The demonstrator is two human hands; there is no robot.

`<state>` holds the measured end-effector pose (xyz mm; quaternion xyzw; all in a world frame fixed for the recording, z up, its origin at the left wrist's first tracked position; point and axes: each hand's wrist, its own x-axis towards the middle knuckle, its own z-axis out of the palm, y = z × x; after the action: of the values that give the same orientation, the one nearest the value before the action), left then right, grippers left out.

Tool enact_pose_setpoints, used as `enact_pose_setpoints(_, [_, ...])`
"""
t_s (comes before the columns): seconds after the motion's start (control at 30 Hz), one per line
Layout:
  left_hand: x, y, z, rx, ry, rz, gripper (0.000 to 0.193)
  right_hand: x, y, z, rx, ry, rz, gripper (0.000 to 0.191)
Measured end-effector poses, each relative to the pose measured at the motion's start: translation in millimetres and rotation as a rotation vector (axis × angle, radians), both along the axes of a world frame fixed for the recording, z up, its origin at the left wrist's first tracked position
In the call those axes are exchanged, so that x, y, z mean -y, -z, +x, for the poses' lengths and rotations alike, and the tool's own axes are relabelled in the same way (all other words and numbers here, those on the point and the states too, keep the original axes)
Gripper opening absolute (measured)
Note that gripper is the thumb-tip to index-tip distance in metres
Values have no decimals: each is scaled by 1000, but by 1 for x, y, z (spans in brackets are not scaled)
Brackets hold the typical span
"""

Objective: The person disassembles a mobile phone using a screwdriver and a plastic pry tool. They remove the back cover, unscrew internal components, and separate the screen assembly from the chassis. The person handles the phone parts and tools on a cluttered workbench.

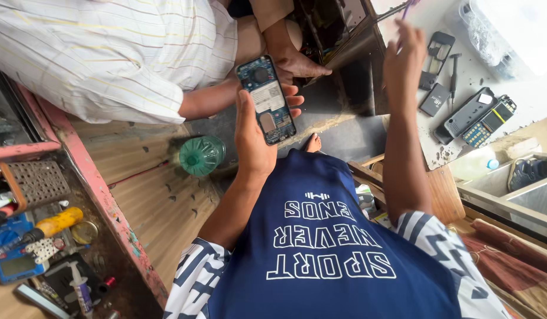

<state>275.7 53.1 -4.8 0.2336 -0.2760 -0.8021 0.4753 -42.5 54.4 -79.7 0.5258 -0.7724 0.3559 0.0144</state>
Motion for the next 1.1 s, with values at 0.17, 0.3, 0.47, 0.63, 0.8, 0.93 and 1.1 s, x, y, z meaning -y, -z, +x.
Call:
enact_pose_setpoints(0.17, [-13,1,-38,18,-24,-18,46,15,-6,-49,-181,-72,-136,43])
enact_pose_setpoints(0.3, [-17,-1,-79,25,-43,-68,46,-32,-23,-20,291,-217,-200,30])
enact_pose_setpoints(0.47, [-28,-4,-135,68,3,-102,45,-114,-44,30,1442,-555,-49,40])
enact_pose_setpoints(0.63, [-45,-1,-175,93,33,-133,48,-133,-44,12,1744,-511,-69,33])
enact_pose_setpoints(0.8, [-39,2,-195,-14,127,-40,50,-142,-33,-2,1662,-407,-151,31])
enact_pose_setpoints(0.93, [-22,5,-202,-43,241,1,52,-139,-30,1,1611,-346,-259,31])
enact_pose_setpoints(1.1, [6,6,-208,-116,373,46,53,-122,-35,8,1615,-268,-371,30])
